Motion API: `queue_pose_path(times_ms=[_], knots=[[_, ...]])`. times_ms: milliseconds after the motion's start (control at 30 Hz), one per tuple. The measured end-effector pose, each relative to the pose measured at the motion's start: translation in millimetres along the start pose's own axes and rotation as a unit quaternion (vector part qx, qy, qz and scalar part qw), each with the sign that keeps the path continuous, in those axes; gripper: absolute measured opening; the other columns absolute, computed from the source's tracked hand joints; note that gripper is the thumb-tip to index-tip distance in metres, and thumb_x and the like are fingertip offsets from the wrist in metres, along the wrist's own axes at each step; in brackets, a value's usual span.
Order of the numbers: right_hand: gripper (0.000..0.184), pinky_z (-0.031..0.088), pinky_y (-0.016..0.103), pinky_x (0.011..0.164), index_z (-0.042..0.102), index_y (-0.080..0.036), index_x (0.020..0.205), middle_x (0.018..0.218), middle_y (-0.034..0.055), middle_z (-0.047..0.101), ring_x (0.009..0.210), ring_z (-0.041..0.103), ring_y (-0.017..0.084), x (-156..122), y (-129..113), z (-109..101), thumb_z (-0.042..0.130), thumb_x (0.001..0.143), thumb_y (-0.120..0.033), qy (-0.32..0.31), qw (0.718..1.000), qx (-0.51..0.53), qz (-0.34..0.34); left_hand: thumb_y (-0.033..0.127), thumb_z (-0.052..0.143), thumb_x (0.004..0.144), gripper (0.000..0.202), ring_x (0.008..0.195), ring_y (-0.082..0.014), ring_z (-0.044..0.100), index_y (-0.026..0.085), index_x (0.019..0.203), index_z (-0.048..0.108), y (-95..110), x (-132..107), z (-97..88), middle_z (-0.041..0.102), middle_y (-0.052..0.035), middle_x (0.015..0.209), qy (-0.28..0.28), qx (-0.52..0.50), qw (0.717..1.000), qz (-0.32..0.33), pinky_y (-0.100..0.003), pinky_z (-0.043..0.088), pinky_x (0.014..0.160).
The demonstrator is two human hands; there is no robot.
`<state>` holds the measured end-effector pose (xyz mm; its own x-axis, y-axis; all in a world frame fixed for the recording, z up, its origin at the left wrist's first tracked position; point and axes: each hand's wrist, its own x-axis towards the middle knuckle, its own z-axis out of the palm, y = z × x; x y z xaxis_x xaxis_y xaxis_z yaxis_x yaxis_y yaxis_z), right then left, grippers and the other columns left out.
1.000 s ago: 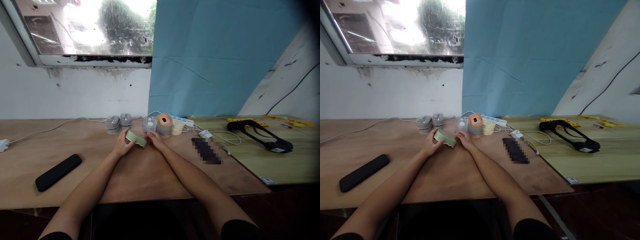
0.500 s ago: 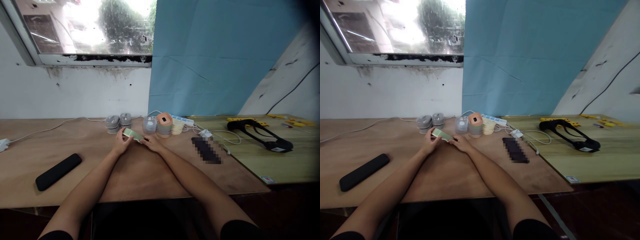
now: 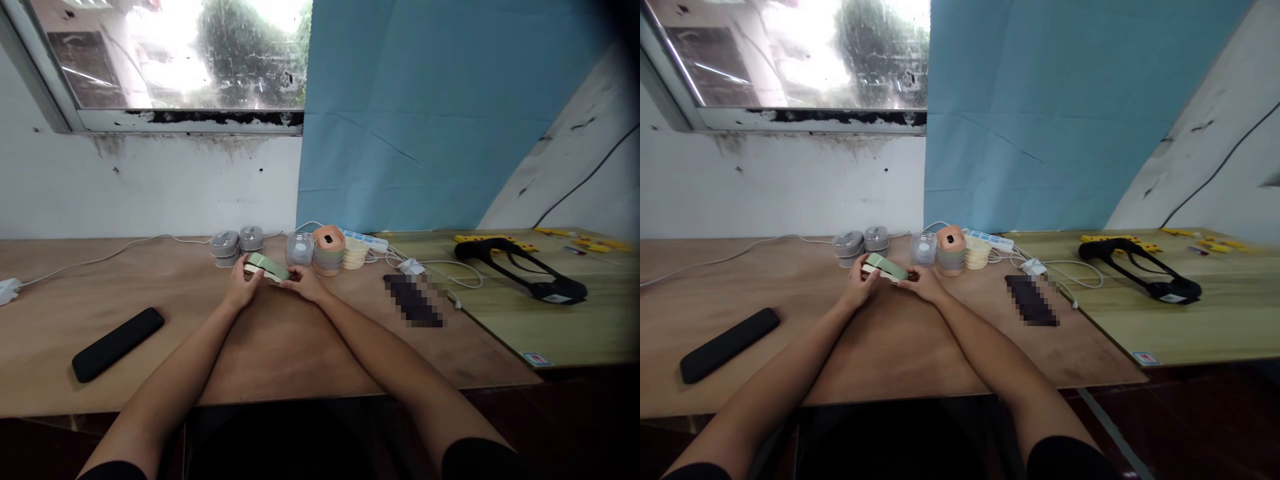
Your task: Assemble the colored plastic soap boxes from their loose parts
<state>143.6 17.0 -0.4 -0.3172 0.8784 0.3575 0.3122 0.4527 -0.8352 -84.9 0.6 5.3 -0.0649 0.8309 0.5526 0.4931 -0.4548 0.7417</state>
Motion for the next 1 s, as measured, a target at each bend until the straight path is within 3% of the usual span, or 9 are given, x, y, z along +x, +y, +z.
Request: queue_pose_path(times_ms=[133,300,533,700,833,1000], knots=[[0.038,0.043,0.024,0.059,0.065,-0.017,0.087,0.070,0.0004,0.063,0.062,0.054,0.013,-1.3,-6.8,-3.7,0.065,0.074,-0.052,0.106,0.993,-0.046,-0.026,0.049,0.058,0.083,0.067,0.110,-0.0272,0.056,0.014,0.137,0.039,-6.1,0.7,1.8,0.055,-0.0158,0.124,0.013,-0.018,1.000,-0.017,-0.043,0.047,0.092],[0.039,0.049,0.028,0.063,0.061,-0.018,0.100,0.077,0.0020,0.065,0.066,0.060,0.016,0.5,-11.7,-16.5,0.065,0.076,-0.048,0.265,0.961,-0.038,-0.073,0.049,0.057,0.084,0.066,0.107,-0.0268,0.058,0.014,0.136,0.040,-3.1,-0.4,1.3,0.058,-0.0148,0.119,-0.003,-0.015,1.000,-0.021,-0.042,0.047,0.092],[0.046,0.052,0.033,0.075,0.057,-0.018,0.106,0.091,0.0054,0.066,0.079,0.064,0.018,8.5,-10.2,-67.2,0.069,0.073,-0.046,0.438,0.891,0.005,-0.120,0.047,0.058,0.083,0.065,0.104,-0.0276,0.060,0.013,0.136,0.042,7.1,-1.7,1.0,0.061,-0.0153,0.114,-0.019,-0.008,1.000,-0.016,-0.043,0.046,0.091],[0.047,0.054,0.032,0.067,0.055,-0.016,0.103,0.082,0.0033,0.063,0.069,0.064,0.016,12.0,-1.9,-95.6,0.066,0.073,-0.049,0.464,0.876,0.095,-0.089,0.048,0.058,0.083,0.065,0.107,-0.0280,0.059,0.013,0.136,0.041,11.8,-3.7,-0.3,0.061,-0.0158,0.116,-0.032,-0.003,0.999,-0.007,-0.042,0.048,0.089],[0.058,0.054,0.031,0.057,0.050,-0.016,0.113,0.072,-0.0022,0.059,0.052,0.059,0.013,14.8,7.6,-101.4,0.069,0.071,-0.050,0.468,0.871,0.136,-0.054,0.047,0.058,0.083,0.066,0.105,-0.0274,0.060,0.012,0.136,0.041,13.2,-4.2,-1.5,0.061,-0.0160,0.116,-0.039,0.006,0.999,-0.011,-0.041,0.048,0.088],[0.071,0.052,0.029,0.052,0.040,-0.016,0.127,0.065,-0.0049,0.056,0.049,0.059,0.014,18.0,14.9,-103.8,0.067,0.073,-0.053,0.467,0.866,0.173,-0.041,0.047,0.058,0.083,0.066,0.104,-0.0269,0.060,0.013,0.136,0.041,12.5,-3.9,-1.5,0.061,-0.0156,0.115,-0.039,0.003,0.999,-0.011,-0.040,0.049,0.086]])
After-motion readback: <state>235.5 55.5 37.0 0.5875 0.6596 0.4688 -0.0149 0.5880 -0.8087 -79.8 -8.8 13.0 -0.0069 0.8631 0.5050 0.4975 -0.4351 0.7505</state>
